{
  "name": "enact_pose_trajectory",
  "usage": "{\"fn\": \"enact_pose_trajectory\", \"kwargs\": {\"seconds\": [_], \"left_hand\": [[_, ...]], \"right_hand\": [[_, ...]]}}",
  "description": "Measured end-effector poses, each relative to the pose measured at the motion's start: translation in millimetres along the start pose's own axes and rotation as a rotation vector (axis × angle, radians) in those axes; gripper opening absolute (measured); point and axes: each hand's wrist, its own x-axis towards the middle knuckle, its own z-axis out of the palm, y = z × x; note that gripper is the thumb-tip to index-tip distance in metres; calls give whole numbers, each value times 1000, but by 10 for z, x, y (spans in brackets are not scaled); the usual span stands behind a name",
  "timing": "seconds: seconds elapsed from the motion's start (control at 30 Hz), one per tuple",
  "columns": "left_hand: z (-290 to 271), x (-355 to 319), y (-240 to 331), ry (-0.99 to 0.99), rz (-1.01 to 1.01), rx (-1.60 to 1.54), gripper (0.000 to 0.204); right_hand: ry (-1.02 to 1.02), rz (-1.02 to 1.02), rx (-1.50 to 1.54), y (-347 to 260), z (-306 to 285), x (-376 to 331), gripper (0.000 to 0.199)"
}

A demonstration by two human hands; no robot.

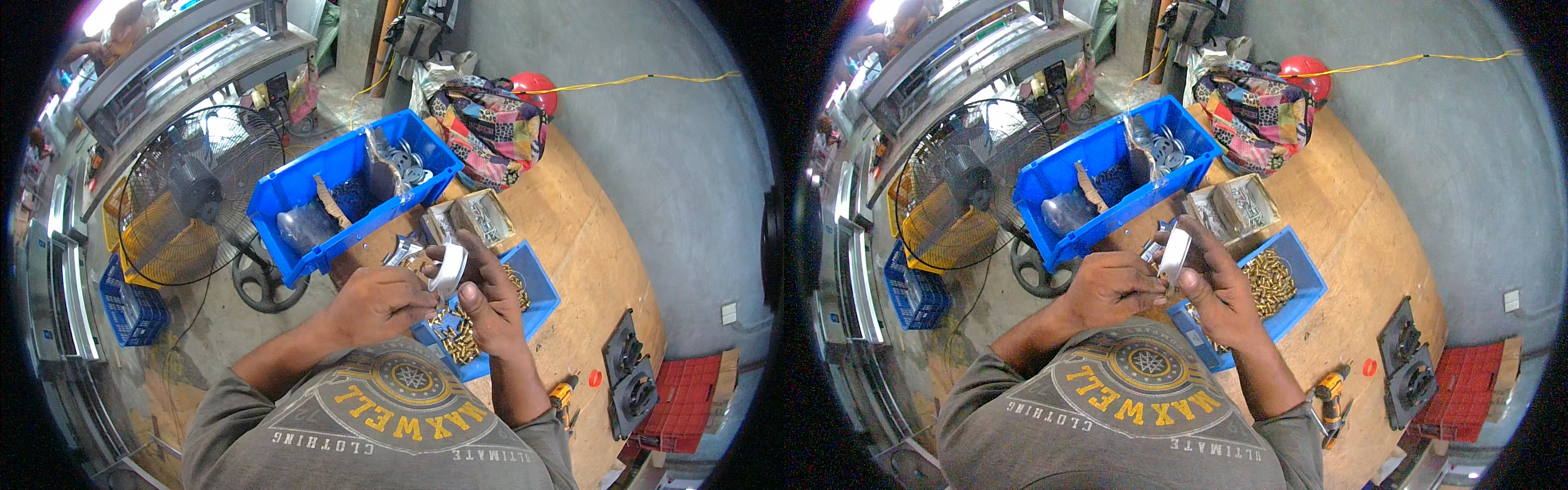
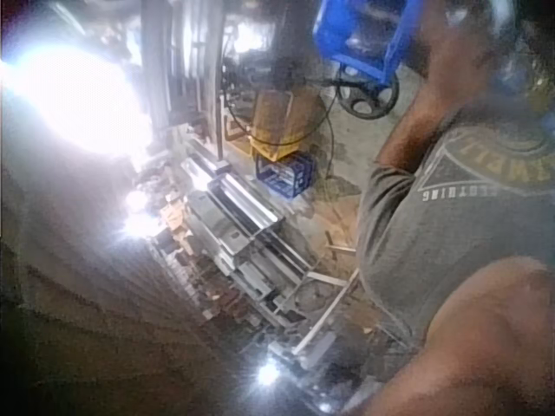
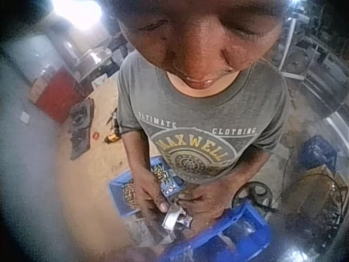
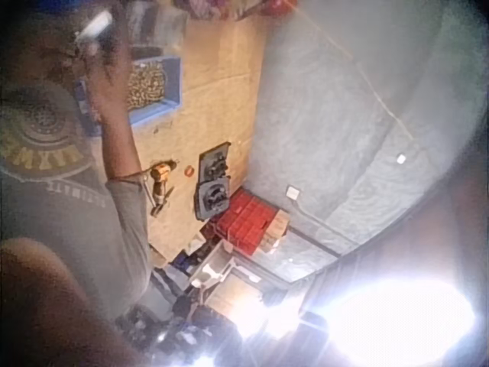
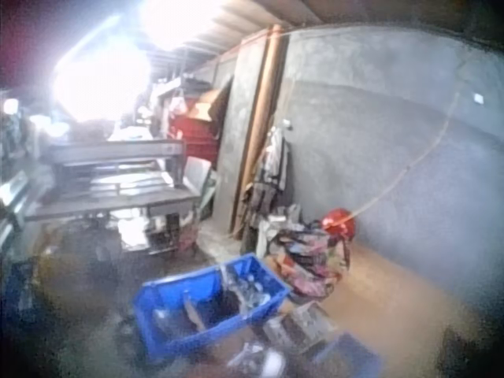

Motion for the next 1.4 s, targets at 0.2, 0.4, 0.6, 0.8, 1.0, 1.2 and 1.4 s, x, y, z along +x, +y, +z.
{"fn": "enact_pose_trajectory", "kwargs": {"seconds": [0.2,0.4,0.6,0.8,1.0,1.2,1.4], "left_hand": [[-33,-18,-7,55,-94,-143,20],[-81,-46,-61,155,-178,-275,17],[-77,5,-153,290,-210,-156,15],[-139,62,-207,246,-223,-23,17],[-5,58,-169,121,-42,235,17],[79,-6,-124,46,-2,218,13],[167,-21,-75,-66,0,23,11]], "right_hand": [[-30,-1,-144,126,-62,-59,68],[-92,-27,-480,171,-37,-192,68],[-101,82,-410,107,34,-272,80],[-78,117,-262,5,109,-377,80],[-40,77,-28,-130,20,-305,75],[93,116,204,-121,-111,-22,79],[93,132,198,-62,-159,153,76]]}}
